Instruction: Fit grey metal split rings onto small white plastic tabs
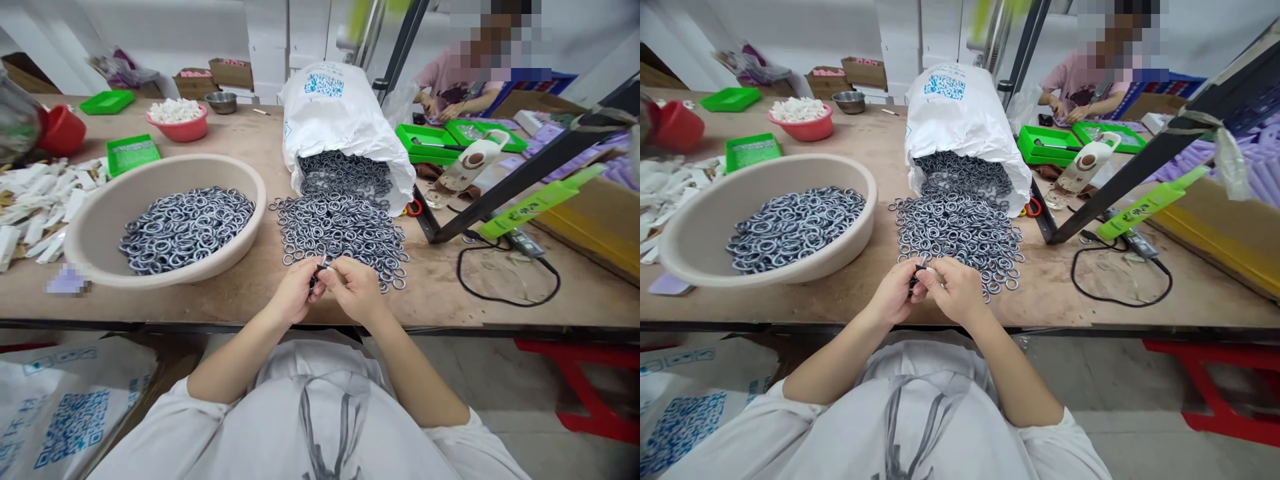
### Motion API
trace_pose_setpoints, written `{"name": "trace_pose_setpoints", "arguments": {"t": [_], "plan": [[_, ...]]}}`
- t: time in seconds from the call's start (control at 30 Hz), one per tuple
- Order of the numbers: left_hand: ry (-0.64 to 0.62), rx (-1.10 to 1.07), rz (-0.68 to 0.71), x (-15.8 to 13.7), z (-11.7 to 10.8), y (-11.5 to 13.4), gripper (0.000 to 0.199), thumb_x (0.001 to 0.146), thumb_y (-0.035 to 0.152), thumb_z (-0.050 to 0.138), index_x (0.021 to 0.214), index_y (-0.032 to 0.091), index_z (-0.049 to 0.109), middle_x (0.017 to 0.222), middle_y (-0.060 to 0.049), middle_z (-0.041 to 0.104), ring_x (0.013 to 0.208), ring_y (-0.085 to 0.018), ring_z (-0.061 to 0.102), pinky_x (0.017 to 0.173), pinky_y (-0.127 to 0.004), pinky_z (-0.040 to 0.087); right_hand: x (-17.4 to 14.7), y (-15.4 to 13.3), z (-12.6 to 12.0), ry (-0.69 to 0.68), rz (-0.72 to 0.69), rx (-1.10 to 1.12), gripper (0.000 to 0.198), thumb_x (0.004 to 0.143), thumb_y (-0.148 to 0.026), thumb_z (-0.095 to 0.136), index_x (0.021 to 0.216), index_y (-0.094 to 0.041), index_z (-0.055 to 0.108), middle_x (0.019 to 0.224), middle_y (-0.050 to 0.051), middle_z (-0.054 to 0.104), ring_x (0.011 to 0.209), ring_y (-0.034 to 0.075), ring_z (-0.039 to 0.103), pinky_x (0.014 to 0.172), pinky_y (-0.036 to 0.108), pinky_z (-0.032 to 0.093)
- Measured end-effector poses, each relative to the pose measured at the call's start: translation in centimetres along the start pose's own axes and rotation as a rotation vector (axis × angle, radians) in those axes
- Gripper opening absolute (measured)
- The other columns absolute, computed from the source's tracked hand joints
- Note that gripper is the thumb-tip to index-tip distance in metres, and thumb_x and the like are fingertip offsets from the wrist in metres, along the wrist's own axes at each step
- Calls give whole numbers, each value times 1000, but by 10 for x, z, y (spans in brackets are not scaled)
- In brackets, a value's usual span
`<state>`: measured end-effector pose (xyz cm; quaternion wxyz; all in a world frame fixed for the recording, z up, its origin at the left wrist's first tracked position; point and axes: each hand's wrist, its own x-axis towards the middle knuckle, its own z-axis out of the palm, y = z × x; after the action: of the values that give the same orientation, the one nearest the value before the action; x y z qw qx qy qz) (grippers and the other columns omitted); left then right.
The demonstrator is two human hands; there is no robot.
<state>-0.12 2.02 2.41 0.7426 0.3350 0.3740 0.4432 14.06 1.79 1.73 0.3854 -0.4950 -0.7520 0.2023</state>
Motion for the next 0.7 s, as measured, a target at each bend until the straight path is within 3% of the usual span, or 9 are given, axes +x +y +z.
{"name": "trace_pose_setpoints", "arguments": {"t": [0.17,0.27,0.37,0.47,0.6,0.7], "plan": [[-188,36,-70,-8,-4,-5,35,80,43,61,62,18,46,46,5,41,39,-4,31,37,-18,18,6,28,-5,233,230,122,48,94,-57,44,62,-21,43,55,-4,40,54,12,39,54,27,29],[-150,53,-60,-4,-9,-8,33,80,46,61,67,16,52,48,4,48,39,-4,36,37,-18,20,3,29,-2,150,250,145,44,91,-59,48,71,-21,53,56,-5,45,52,12,39,52,26,30],[-108,62,-58,1,-14,-7,28,78,42,65,84,15,62,56,2,57,40,-5,43,37,-18,23,3,25,-1,50,254,128,42,85,-62,56,83,-20,60,63,-2,56,54,13,46,54,26,35],[-62,24,-52,2,-17,-4,30,75,33,66,99,16,64,60,3,60,41,-5,46,37,-16,24,11,33,-12,84,313,-103,45,81,-62,61,95,-19,65,80,4,67,68,19,58,64,30,41],[47,-75,-73,2,-22,-1,23,72,32,64,88,16,63,62,2,58,42,-5,47,34,-15,23,19,63,-37,200,441,-505,45,83,-54,62,109,-17,67,107,14,67,92,29,62,75,36,42],[88,-153,-105,7,-25,2,25,71,35,67,85,15,60,65,3,58,43,-5,48,33,-14,24,18,79,-45,194,517,-621,43,86,-49,61,114,-16,66,111,16,66,95,29,62,77,36,43]]}}
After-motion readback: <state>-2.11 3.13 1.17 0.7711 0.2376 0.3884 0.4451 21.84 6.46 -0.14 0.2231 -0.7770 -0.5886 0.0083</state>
